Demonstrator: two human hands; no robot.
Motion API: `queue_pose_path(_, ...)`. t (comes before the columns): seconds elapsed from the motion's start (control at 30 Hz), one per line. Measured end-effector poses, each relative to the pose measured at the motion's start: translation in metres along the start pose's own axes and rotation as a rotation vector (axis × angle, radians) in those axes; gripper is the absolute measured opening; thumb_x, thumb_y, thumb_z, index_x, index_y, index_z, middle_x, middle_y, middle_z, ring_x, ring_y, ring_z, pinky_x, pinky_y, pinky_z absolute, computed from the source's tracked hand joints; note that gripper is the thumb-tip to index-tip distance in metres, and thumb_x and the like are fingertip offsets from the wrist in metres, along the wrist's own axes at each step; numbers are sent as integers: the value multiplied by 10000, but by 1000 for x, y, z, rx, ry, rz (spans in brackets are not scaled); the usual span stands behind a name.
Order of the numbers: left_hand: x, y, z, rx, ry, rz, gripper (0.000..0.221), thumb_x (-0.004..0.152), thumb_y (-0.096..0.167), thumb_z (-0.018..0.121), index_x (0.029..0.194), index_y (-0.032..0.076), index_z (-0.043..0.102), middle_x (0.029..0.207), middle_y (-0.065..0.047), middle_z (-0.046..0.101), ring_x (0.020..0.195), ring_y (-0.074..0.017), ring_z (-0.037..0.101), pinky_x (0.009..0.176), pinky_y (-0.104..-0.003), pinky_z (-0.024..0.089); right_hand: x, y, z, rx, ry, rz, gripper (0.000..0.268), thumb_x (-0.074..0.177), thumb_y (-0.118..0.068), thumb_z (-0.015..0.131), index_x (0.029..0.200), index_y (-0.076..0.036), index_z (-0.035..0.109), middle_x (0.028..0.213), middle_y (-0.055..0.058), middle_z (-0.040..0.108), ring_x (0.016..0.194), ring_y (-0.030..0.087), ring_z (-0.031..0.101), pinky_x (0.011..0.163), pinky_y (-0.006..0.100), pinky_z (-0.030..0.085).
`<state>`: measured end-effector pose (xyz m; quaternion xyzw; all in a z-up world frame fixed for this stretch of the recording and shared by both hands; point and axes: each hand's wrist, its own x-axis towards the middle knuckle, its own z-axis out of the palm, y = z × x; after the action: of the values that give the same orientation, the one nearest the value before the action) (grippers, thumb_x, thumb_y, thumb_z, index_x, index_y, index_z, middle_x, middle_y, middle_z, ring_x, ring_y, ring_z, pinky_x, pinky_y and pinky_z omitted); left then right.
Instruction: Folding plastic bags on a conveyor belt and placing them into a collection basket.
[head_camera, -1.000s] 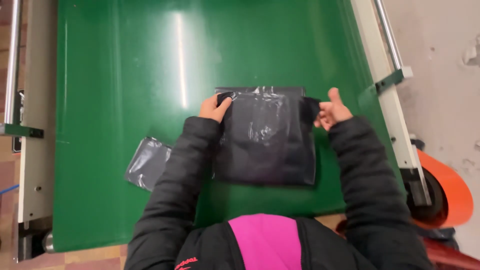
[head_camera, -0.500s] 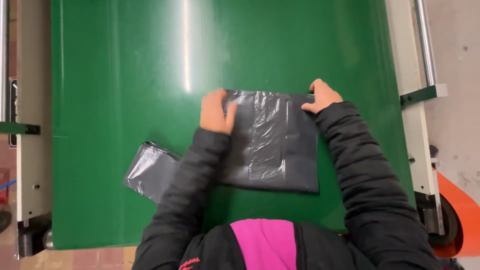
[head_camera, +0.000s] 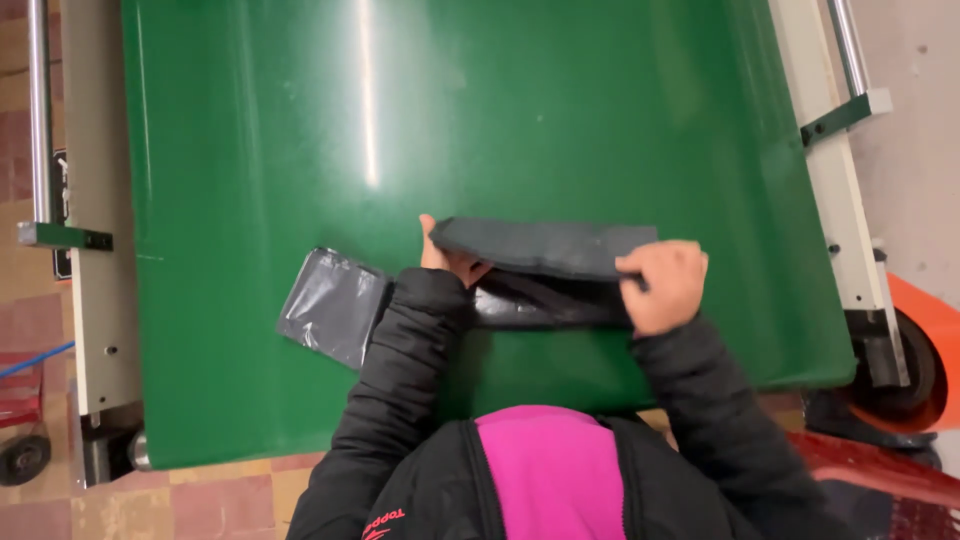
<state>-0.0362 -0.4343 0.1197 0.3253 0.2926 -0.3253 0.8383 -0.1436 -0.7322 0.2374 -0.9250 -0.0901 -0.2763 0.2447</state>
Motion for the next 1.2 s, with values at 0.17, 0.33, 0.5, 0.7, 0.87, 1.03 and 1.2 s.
queue_pose_path(0.17, 11, -9, -48, 88, -192, 172, 919, 948, 727, 416, 1456, -35, 492, 1458, -163, 551, 1289, -300, 549, 1112, -423, 443, -78, 0, 15, -75, -77, 65, 225, 696, -43, 735, 871, -183, 720, 984, -58, 707, 1028, 236, 575, 886, 418, 408)
queue_pose_path(0.33, -15, -27, -66, 646, 77, 692, 667, 987, 469, 647, 1430, -2, 484, 1425, -158, 588, 1325, -310, 551, 1097, -396, 455, -92, 8, 22, -124, -94, 89, 222, 700, -36, 729, 862, -188, 723, 1032, -71, 698, 1074, 232, 588, 893, 411, 423)
queue_pose_path(0.5, -145, -37, 14, 1997, -18, 1388, 469, 719, 319, 781, 1085, 76, 616, 1134, -120, 634, 1103, -354, 585, 775, -440, 494, -85, -11, 21, -307, -122, 91, 242, 684, -36, 706, 909, -125, 711, 1145, 86, 661, 1122, 331, 592, 893, 457, 464)
queue_pose_path(0.7, -81, -61, -32, 2533, -319, 1295, 126, 897, 252, 750, 942, 168, 668, 961, -14, 650, 972, -251, 611, 716, -402, 470, -56, -96, 39, 208, -216, -112, 457, 680, 3, 617, 1133, 61, 636, 1206, 232, 627, 1164, 436, 586, 1008, 494, 476)
queue_pose_path(0.87, -90, -58, 47, 2005, -814, 638, 250, 881, 377, 687, 952, 143, 739, 933, -34, 727, 879, -256, 684, 739, -364, 506, -139, -58, 69, 321, -342, -119, 428, 762, -58, 639, 1183, 12, 670, 1261, 219, 663, 1177, 416, 603, 1007, 483, 482)
queue_pose_path(1.03, 49, -69, 16, 1083, -611, -276, 664, 977, 651, 410, 1017, 92, 767, 1032, -52, 797, 977, -173, 737, 788, -268, 560, -176, -17, 55, 891, -327, 450, 316, 982, -67, 508, 1206, -25, 727, 1309, 146, 739, 1298, 267, 680, 1127, 425, 498)
queue_pose_path(1.2, 32, -89, 25, 1758, -255, 639, 440, 983, 491, 684, 1001, 51, 680, 961, -160, 717, 884, -341, 680, 792, -440, 539, -164, 27, 53, 1568, -12, 1388, 347, 1036, -178, 414, 1346, -85, 538, 1385, 125, 611, 1231, 315, 621, 1034, 506, 490)
